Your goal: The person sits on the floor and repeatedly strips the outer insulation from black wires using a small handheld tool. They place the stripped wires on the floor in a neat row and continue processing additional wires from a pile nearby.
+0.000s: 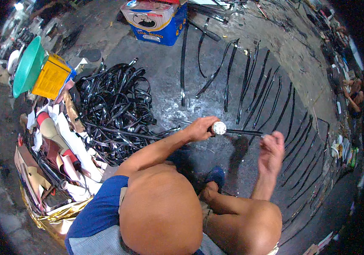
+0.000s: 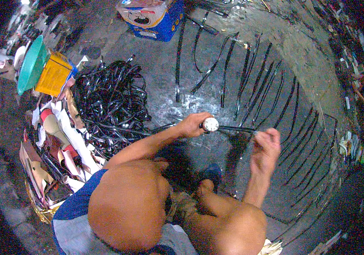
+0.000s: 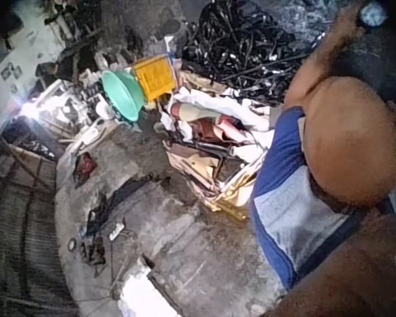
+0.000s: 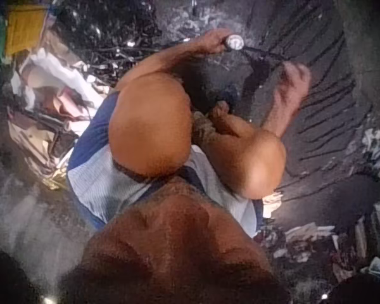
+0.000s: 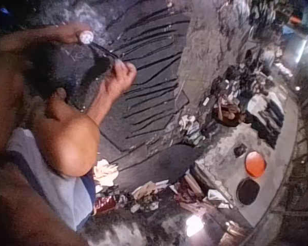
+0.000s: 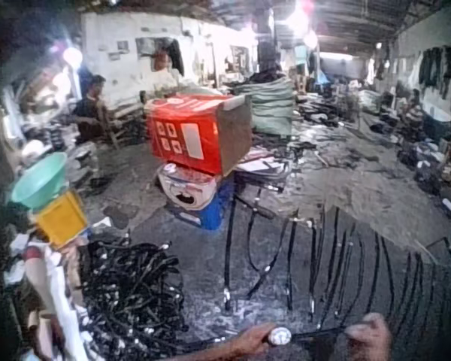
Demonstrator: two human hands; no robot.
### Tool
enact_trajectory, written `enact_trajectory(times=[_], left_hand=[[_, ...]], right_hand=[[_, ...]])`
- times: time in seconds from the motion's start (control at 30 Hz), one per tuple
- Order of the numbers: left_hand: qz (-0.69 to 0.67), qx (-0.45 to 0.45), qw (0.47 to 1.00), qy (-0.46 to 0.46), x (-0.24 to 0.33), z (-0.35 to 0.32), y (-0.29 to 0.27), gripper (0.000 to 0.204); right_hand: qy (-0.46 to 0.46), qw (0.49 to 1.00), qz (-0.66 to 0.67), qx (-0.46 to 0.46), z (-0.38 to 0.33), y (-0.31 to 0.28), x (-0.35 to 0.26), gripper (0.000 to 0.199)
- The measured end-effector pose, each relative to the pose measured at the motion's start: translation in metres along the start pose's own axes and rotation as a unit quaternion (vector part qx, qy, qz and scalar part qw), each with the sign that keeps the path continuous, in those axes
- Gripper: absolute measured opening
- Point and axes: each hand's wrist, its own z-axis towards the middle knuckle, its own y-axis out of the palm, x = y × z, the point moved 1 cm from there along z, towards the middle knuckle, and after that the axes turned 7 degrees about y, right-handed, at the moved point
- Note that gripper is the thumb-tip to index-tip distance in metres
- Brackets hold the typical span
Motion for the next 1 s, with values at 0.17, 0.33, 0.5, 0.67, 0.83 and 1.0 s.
enact_trajectory(times=[0.17, 0.33, 0.5, 0.67, 0.83, 1.0], left_hand=[[-0.010, 0.000, 1.000, 0.002, 0.004, 0.001, -0.001, 0.051], [0.009, -0.020, 0.999, -0.029, -0.002, -0.010, -0.009, 0.062], [0.049, -0.001, 0.999, -0.009, 0.013, 0.006, -0.068, 0.096], [0.396, 0.241, 0.866, -0.186, -0.080, -0.008, -0.221, 0.067], [0.448, 0.045, 0.845, -0.287, -0.208, -0.073, -0.330, 0.067], [0.469, 0.005, 0.838, -0.278, -0.151, -0.049, -0.290, 0.040]], right_hand=[[-0.101, 0.988, 0.071, -0.092, -0.072, 0.010, -0.111, 0.044], [-0.256, 0.947, 0.077, -0.181, -0.155, 0.021, -0.186, 0.050], [-0.491, 0.863, -0.041, 0.113, -0.224, 0.008, -0.219, 0.053], [-0.488, 0.805, -0.262, 0.211, -0.193, -0.069, -0.253, 0.068], [-0.381, 0.817, -0.132, 0.411, -0.139, -0.204, -0.321, 0.031], [-0.458, 0.693, -0.185, 0.525, -0.179, -0.302, -0.370, 0.025]])
